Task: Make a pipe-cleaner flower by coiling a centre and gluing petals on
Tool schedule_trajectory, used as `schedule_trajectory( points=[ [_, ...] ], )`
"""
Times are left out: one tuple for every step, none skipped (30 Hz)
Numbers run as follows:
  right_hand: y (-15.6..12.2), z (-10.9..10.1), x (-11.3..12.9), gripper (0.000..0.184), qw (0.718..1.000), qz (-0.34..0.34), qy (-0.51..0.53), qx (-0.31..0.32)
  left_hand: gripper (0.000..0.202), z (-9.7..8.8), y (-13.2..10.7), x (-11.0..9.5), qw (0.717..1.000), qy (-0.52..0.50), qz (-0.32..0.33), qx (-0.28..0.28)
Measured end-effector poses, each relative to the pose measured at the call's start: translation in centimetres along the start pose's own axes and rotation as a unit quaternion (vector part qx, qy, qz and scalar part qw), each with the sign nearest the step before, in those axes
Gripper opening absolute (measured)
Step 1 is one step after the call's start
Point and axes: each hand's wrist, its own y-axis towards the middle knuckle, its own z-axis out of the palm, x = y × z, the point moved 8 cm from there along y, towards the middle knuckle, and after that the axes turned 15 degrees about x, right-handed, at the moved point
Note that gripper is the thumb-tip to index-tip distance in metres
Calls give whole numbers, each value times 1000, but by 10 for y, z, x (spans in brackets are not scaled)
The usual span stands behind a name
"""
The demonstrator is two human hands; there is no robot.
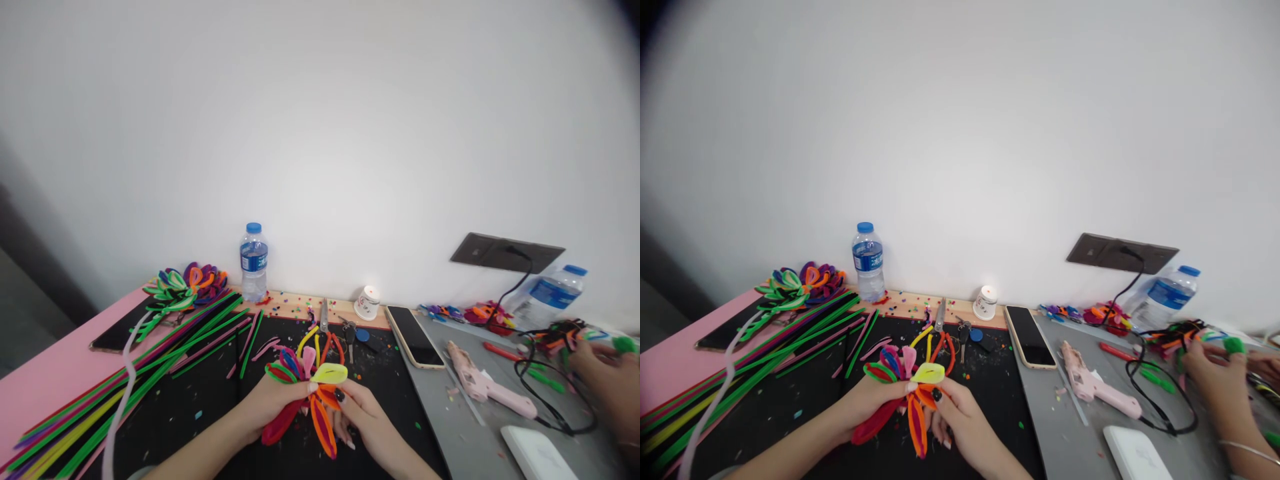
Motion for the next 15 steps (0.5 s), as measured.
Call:
schedule_trajectory(
  points=[
    [0, -1, -1, 50, 1000, 0, -2, -6, 26, 0, 0, 0, 1000, 0, -1, -1],
    [-1, -3, -1, 49, 1000, 0, -5, -11, 28, -1, 1, 0, 1000, 0, 1, -2],
    [-1, -4, -1, 48, 1000, 2, -8, -16, 29, -1, 1, -1, 1000, 2, 5, 0],
    [-1, -4, -2, 47, 1000, 4, -12, -20, 28, 0, 1, -3, 1000, 3, 11, 2],
    [-1, -4, -2, 47, 1000, 7, -15, -22, 28, 0, 0, -5, 1000, 4, 16, 2],
    [-1, -4, -2, 47, 1000, 9, -17, -21, 26, 0, 0, -6, 1000, 5, 20, 3],
    [-1, -4, -2, 47, 1000, 10, -17, -19, 26, 0, -1, -7, 1000, 5, 22, 2],
    [-1, -3, -2, 47, 1000, 10, -15, -15, 26, 0, -1, -8, 1000, 3, 21, 1],
    [-1, -3, -1, 47, 1000, 8, -13, -12, 26, 1, -1, -7, 1000, 1, 19, 2],
    [-1, -3, -1, 47, 1000, 5, -10, -6, 26, 1, -1, -7, 1000, -2, 17, 4],
    [-1, -2, -1, 46, 1000, 4, -9, -2, 25, 1, -1, -6, 1000, -2, 15, 5],
    [-2, -2, -2, 46, 1000, 3, -10, 2, 25, 0, -1, -6, 1000, -1, 14, 4],
    [-2, -3, -2, 45, 1000, 5, -11, 5, 24, -1, 0, -5, 1000, 0, 14, 2],
    [-2, -3, -3, 45, 1000, 6, -14, 5, 23, -2, 0, -4, 1000, 1, 14, 1],
    [-2, -4, -3, 44, 1000, 8, -19, 3, 23, -2, 1, -4, 1000, 3, 14, 0]
  ],
)
